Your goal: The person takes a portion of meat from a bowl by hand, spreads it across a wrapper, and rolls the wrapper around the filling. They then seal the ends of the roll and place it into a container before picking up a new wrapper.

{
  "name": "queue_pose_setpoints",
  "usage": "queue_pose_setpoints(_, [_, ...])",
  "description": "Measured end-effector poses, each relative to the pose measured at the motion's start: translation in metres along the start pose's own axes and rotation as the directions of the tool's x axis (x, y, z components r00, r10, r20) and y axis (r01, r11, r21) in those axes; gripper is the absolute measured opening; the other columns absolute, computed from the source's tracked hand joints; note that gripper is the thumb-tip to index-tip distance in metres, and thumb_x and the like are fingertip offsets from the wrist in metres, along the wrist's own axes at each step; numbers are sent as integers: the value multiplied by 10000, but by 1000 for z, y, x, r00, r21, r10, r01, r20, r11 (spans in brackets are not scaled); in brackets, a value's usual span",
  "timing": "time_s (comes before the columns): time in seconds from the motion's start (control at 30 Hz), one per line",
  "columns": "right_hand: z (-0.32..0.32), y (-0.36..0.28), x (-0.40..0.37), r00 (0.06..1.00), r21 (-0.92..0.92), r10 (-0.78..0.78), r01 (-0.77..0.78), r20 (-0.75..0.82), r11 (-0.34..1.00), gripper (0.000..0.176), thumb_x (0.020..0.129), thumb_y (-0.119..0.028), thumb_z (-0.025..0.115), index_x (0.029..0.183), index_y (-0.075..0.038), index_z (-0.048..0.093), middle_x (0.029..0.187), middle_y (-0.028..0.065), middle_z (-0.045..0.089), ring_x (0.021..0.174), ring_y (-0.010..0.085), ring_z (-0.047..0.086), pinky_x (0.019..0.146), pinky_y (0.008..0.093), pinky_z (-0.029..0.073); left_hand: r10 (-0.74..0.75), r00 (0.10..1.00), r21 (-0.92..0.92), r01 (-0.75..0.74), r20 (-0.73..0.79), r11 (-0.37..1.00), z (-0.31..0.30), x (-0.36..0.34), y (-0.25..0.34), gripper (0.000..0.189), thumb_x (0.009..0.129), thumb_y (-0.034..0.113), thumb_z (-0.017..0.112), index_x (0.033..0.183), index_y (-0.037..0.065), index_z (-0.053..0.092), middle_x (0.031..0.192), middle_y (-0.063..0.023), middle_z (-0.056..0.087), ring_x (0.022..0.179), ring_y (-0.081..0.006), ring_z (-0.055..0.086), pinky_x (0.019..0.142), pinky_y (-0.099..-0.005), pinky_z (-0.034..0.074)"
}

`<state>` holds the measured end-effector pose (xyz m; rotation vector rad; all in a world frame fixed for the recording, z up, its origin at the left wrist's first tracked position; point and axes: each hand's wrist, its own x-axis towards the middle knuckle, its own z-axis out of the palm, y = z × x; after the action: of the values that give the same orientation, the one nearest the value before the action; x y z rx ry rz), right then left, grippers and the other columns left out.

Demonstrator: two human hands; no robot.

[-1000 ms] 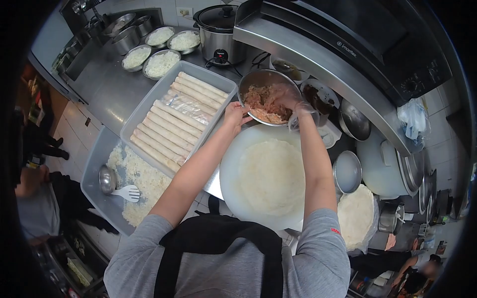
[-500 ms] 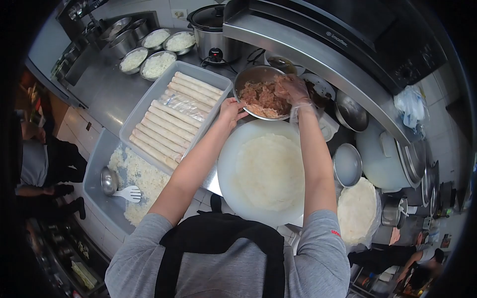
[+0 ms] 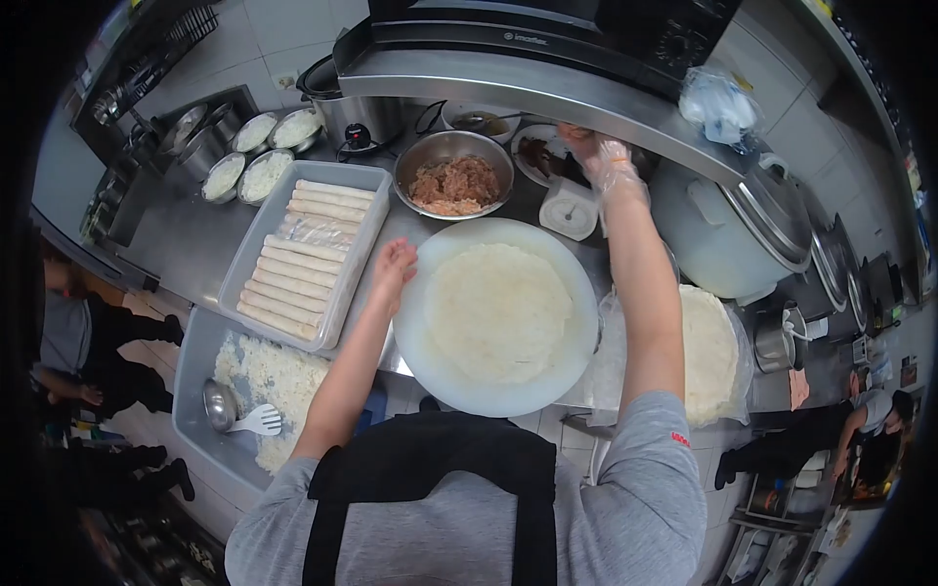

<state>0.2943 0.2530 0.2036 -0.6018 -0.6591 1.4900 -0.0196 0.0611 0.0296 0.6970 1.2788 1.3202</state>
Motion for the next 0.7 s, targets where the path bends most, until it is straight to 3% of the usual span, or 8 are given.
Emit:
queue_pose_setpoints(0.03, [-11,-12,5,998,-52,-21,18,-61,998,287,879,-153,555,1138,-33,582,1114,126,611,1050,267,584,879,414,501,11,1000,17,-12,11,1000,-1,-13,-4,437,878,218,624,1260,100,448,1117,-21,557,990,-110,514,844,-297,407])
queue_pose_setpoints(0.07, [-21,-25,11,997,-631,-66,24,-43,776,302,860,-166,568,1140,-57,593,1115,117,617,1056,254,584,874,391,496,23,1000,34,-24,22,999,-3,-25,-7,434,877,215,624,1256,94,451,1112,-20,557,984,-105,515,839,-289,408])
queue_pose_setpoints(0.1, [-30,-37,16,996,-967,-94,18,-6,254,317,842,-178,582,1142,-80,605,1116,109,623,1062,242,583,869,368,491,33,999,51,-34,31,998,-4,-36,-9,431,876,212,624,1252,87,454,1108,-19,558,977,-100,516,834,-281,409])
queue_pose_setpoints(0.17, [-59,-50,27,993,-890,-21,96,118,-446,367,832,-240,577,1181,-129,603,1186,110,595,1117,258,551,911,360,462,65,997,48,-67,42,997,-7,-57,-11,413,878,188,618,1240,67,461,1096,-25,561,946,-91,520,812,-256,411])
queue_pose_setpoints(0.23, [-87,-44,34,956,-765,149,292,252,-574,435,851,-340,541,1254,-181,575,1326,129,527,1214,314,489,1005,390,412,92,995,44,-94,49,995,-6,-72,-11,395,879,162,611,1230,51,466,1084,-31,565,916,-85,521,791,-237,413])
queue_pose_setpoints(0.43, [-48,-34,-12,950,-802,100,304,295,-514,430,833,-233,533,1256,-166,571,1314,120,541,1233,272,486,1035,349,376,157,987,45,-159,26,986,0,-95,1,361,881,102,597,1211,19,476,1066,-47,571,850,-73,514,754,-209,421])
queue_pose_setpoints(0.53, [-38,-44,-14,912,-860,368,331,184,-389,434,836,-175,526,1268,-143,553,1324,104,535,1247,247,471,1042,316,363,180,983,48,-181,30,982,1,-100,2,360,881,93,595,1211,11,477,1064,-52,572,836,-69,510,758,-206,424])
queue_pose_setpoints(0.7, [-46,-51,-5,844,-896,451,404,289,-182,419,906,-295,542,1298,-147,543,1334,79,537,1230,235,484,1029,294,357,184,982,75,-186,32,980,4,-105,1,356,880,78,591,1209,1,479,1060,-62,578,830,-68,507,764,-197,422])
